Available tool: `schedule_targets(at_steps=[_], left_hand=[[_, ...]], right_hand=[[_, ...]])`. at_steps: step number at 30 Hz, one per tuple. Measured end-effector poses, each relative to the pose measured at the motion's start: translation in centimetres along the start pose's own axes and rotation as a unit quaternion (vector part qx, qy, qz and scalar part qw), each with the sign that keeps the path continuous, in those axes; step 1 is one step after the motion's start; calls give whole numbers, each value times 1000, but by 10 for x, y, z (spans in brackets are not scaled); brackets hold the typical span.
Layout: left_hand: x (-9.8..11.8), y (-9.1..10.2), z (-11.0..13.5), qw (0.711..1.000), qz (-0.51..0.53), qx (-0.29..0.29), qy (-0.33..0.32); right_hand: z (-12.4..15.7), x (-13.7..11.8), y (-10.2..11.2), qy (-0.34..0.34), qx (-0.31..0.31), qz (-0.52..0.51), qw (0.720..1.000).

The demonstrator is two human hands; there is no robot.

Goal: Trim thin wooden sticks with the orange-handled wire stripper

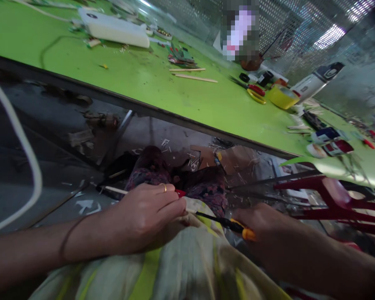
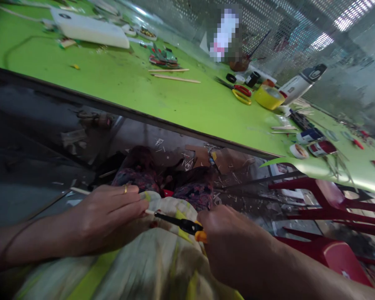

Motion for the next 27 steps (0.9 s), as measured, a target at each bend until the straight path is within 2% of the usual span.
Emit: schedule_targets(at_steps=[2,7,11,14,16,19,21,23,27], left_hand=[[0,2,-2,1000,4,-7,-12],[0,-8,-5,995,13,-84,-43],[-4,-13,-8,994,32,-96,-30],[-9,-18,-12,993,75,-93,-1],[-14,-24,-13,986,129,-99,28],[-19,-35,-12,968,213,-120,64],[-19,-38,-11,961,233,-128,69],[-18,-37,-11,964,228,-120,68],[-14,-29,-12,980,168,-96,45]], right_hand=[[-2,0,-4,7,-26,-25,999],[-9,-1,-20,15,-138,-114,984],[-14,-2,-20,16,-143,-111,983],[-14,1,-11,3,-101,-82,991],[-12,0,-4,21,-62,-51,997],[-8,1,9,32,23,31,999],[-6,1,16,23,78,89,993],[-6,0,19,21,94,112,989],[-8,0,20,13,65,83,994]])
Point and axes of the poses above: each hand's wrist, its own z-axis away from the middle knuckle, its own y-axis out of the back of the hand, x = y × z, the point moved 9 cm from there along -z, towards the middle knuckle, and after that the axes turned 14 degrees about -y, right-handed, at the moved point
